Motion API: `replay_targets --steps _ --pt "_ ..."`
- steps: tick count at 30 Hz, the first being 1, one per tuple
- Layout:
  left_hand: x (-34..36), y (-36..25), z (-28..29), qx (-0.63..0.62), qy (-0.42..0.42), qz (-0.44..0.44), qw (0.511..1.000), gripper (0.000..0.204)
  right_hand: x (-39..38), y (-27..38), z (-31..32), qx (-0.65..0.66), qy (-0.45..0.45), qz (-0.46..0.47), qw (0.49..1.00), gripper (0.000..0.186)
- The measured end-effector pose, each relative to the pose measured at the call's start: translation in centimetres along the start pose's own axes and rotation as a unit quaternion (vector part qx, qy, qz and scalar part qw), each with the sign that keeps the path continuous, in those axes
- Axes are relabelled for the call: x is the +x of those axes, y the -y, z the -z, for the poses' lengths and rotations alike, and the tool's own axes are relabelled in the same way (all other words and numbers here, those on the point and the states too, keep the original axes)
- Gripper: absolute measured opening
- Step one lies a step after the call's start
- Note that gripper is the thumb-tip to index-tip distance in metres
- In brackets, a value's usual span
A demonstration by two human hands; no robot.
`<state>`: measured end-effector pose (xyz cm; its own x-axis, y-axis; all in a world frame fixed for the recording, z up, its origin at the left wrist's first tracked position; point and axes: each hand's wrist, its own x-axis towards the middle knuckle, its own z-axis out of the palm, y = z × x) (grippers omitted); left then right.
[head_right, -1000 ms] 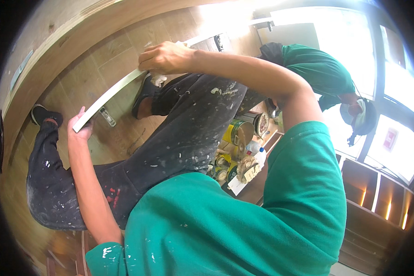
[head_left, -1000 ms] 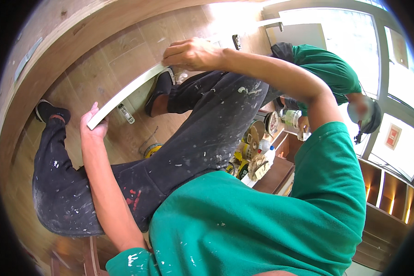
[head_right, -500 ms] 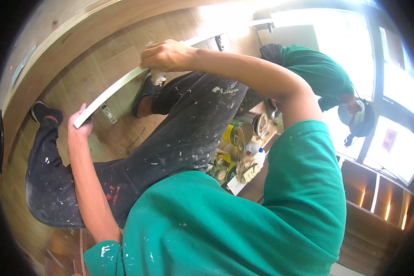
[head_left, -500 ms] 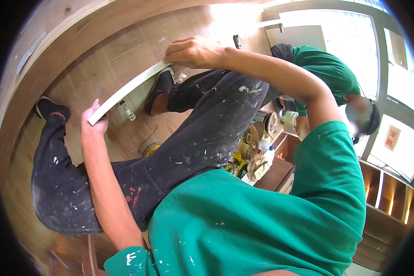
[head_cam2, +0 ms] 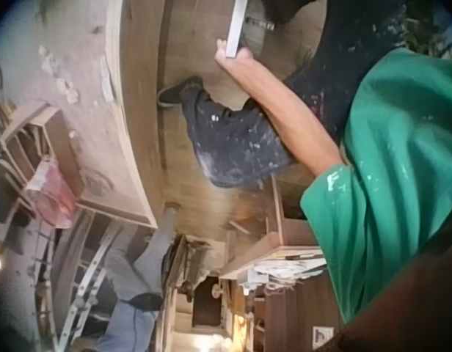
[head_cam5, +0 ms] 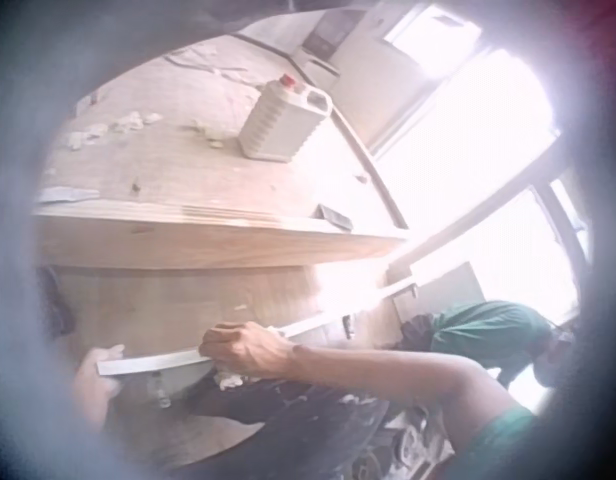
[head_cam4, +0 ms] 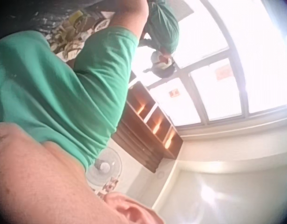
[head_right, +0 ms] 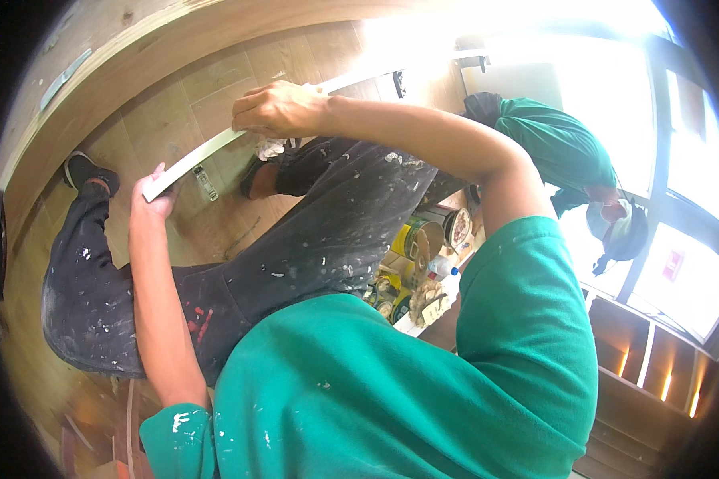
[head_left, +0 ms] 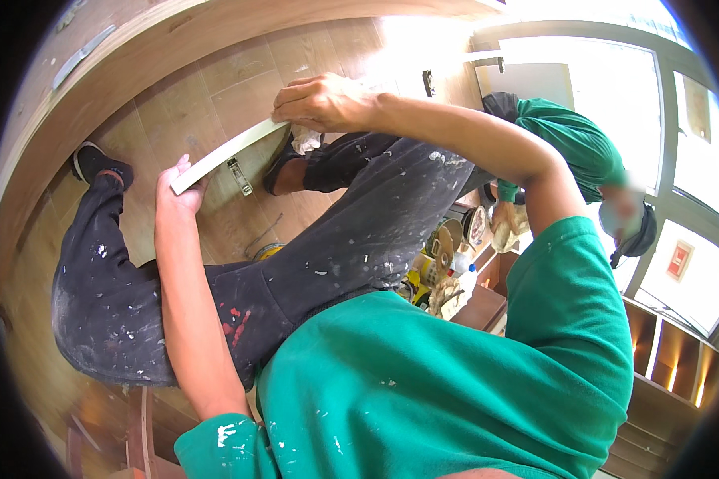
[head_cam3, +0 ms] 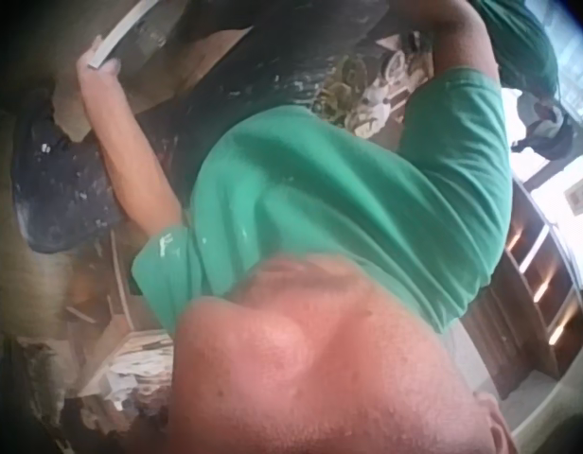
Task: The person is sitting on the floor and applying a white strip of molding to the edge of a curved wooden structure. They use a cloth to wipe the surface and a scraper tool to smooth the strip into place.
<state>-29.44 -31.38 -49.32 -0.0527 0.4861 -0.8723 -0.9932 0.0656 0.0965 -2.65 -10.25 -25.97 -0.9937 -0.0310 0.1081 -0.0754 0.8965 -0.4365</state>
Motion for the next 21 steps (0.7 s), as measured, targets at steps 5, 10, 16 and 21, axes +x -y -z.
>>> replay_targets --steps 5,10,16,21 --pt "-0.8 1.0 -1.2 0.027 -0.015 -0.01 0.999 0.053 2.3 1.2 -1.0 0.004 0.018 0.019 1.0 0.024" --pt "-3.8 1.5 -3.6 0.021 -0.034 -0.004 0.999 0.065 0.2 0.8 -0.5 0.0 -0.01 0.04 0.999 0.021" --pt "-5.2 1.7 -4.0 0.046 -0.026 -0.015 0.999 0.064 -1.1 -0.2 -0.4 -0.017 -0.011 0.029 0.999 0.025" --pt "-4.7 1.5 -4.1 0.04 -0.025 -0.008 0.999 0.066 2.3 2.3 -1.4 -0.011 -0.005 0.019 1.0 0.021"
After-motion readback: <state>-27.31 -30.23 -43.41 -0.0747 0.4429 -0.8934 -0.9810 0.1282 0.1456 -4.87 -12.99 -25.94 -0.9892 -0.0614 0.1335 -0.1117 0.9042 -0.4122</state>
